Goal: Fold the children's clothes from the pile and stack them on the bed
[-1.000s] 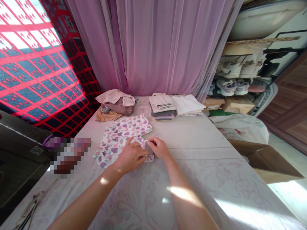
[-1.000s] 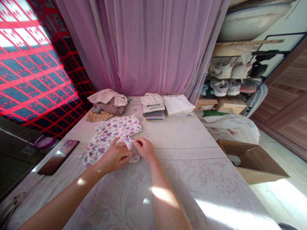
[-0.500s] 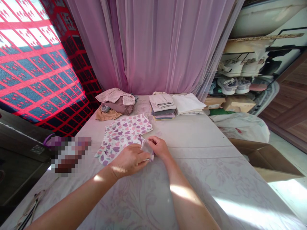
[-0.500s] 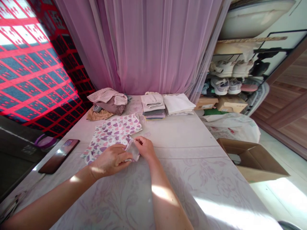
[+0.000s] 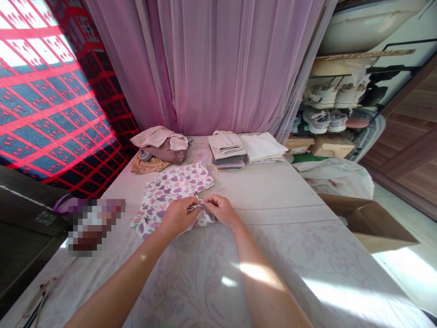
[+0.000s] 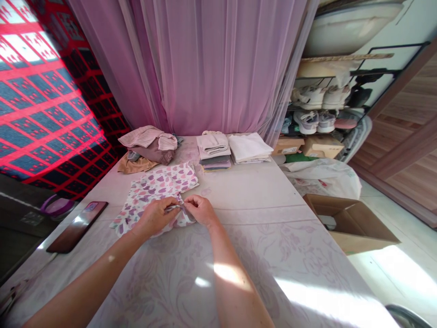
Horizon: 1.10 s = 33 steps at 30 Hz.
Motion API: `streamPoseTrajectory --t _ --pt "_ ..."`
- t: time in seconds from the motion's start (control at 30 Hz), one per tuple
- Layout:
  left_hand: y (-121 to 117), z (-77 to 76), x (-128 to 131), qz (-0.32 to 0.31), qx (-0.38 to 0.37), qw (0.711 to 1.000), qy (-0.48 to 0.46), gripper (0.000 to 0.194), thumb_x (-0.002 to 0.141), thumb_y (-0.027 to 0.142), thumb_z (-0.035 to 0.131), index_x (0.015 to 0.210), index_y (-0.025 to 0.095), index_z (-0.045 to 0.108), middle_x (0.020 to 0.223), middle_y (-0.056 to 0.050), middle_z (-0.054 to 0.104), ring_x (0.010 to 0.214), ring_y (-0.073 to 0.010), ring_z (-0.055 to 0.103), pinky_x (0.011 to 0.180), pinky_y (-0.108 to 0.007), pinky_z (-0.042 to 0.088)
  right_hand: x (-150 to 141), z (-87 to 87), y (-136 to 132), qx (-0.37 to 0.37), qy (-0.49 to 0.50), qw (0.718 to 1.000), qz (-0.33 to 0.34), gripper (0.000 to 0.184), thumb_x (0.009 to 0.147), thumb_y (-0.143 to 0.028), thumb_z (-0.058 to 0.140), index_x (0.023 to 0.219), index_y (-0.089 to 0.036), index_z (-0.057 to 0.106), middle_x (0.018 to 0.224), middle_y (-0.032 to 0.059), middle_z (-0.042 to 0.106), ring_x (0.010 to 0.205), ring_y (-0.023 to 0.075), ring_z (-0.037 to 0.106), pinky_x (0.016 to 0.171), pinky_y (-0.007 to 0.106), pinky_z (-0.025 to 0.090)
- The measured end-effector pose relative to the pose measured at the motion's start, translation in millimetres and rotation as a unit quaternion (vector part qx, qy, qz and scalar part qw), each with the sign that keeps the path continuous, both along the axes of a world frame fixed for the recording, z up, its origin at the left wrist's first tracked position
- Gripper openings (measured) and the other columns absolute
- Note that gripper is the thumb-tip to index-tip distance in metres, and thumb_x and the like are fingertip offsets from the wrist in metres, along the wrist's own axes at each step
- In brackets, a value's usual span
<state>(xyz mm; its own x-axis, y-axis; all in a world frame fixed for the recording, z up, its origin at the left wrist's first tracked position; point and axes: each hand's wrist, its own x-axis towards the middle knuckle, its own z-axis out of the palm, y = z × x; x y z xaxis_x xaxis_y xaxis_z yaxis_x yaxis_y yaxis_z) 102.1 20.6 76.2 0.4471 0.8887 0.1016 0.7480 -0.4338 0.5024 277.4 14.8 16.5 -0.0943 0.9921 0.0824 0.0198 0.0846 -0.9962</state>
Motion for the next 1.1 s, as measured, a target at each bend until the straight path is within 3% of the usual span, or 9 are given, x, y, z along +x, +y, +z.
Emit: streamPoseTrajectory --t 0.4,0.67,0.8,0.9,1.0,1.1 --pt "3 -0.5 2 0.028 0.001 0.999 0.032 0.011 0.084 0.032 0.059 0.086 0.024 0.066 0.076 0.002 0.071 0.070 -0.0146 0.063 0.063 -0.024 0.037 2 2.3 -3 -0.022 0.018 0.999 0.032 0.024 0.074 -0.042 0.064 0.080 -0.019 0.066 0.055 -0.0065 0.050 0.050 0.0077 0.040 0.048 0.021 0.031" --pt "10 -1.8 -1 0.014 -0.010 0.999 0.034 0.014 0.081 0.032 0.060 0.086 0.025 0.070 0.077 0.002 0.073 0.073 -0.0146 0.064 0.064 -0.024 0.039 2 5.6 -5 -0.038 0.003 0.998 0.048 0.024 0.069 -0.039 0.069 0.080 -0.018 0.065 0.055 -0.0069 0.053 0.050 0.0073 0.042 0.049 0.021 0.034" --pt "17 2.4 -7 -0.031 -0.039 0.999 0.020 0.023 0.082 0.043 0.058 0.082 0.025 0.071 0.072 0.004 0.070 0.068 -0.0137 0.061 0.061 -0.023 0.039 2 4.2 -5 -0.014 -0.047 0.999 0.019 0.015 0.073 -0.032 0.062 0.078 -0.019 0.066 0.057 -0.0051 0.057 0.052 0.0093 0.047 0.052 0.022 0.038" --pt "23 11.9 -9 -0.011 -0.055 0.998 0.021 0.029 0.082 0.048 0.055 0.080 0.024 0.071 0.065 0.005 0.067 0.061 -0.0123 0.057 0.058 -0.022 0.039 2 2.8 -5 0.001 -0.072 0.997 -0.016 0.013 0.075 -0.030 0.057 0.077 -0.020 0.065 0.058 -0.0049 0.059 0.054 0.0104 0.050 0.054 0.022 0.040" --pt "34 21.0 -6 0.017 -0.022 0.999 0.038 0.034 0.085 0.048 0.050 0.075 0.022 0.069 0.063 0.004 0.065 0.059 -0.0121 0.055 0.057 -0.022 0.038 3 1.7 -4 0.016 -0.096 0.994 -0.049 0.013 0.079 -0.031 0.054 0.079 -0.021 0.062 0.060 -0.0047 0.061 0.053 0.0107 0.050 0.054 0.022 0.040" --pt "51 25.1 6 0.012 0.044 0.996 0.074 0.026 0.085 0.038 0.050 0.079 0.022 0.070 0.078 0.000 0.070 0.069 -0.0147 0.060 0.063 -0.024 0.041 3 0.4 -4 0.041 -0.134 0.988 -0.064 0.012 0.081 -0.029 0.052 0.081 -0.022 0.062 0.062 -0.0041 0.062 0.055 0.0113 0.051 0.058 0.022 0.040"
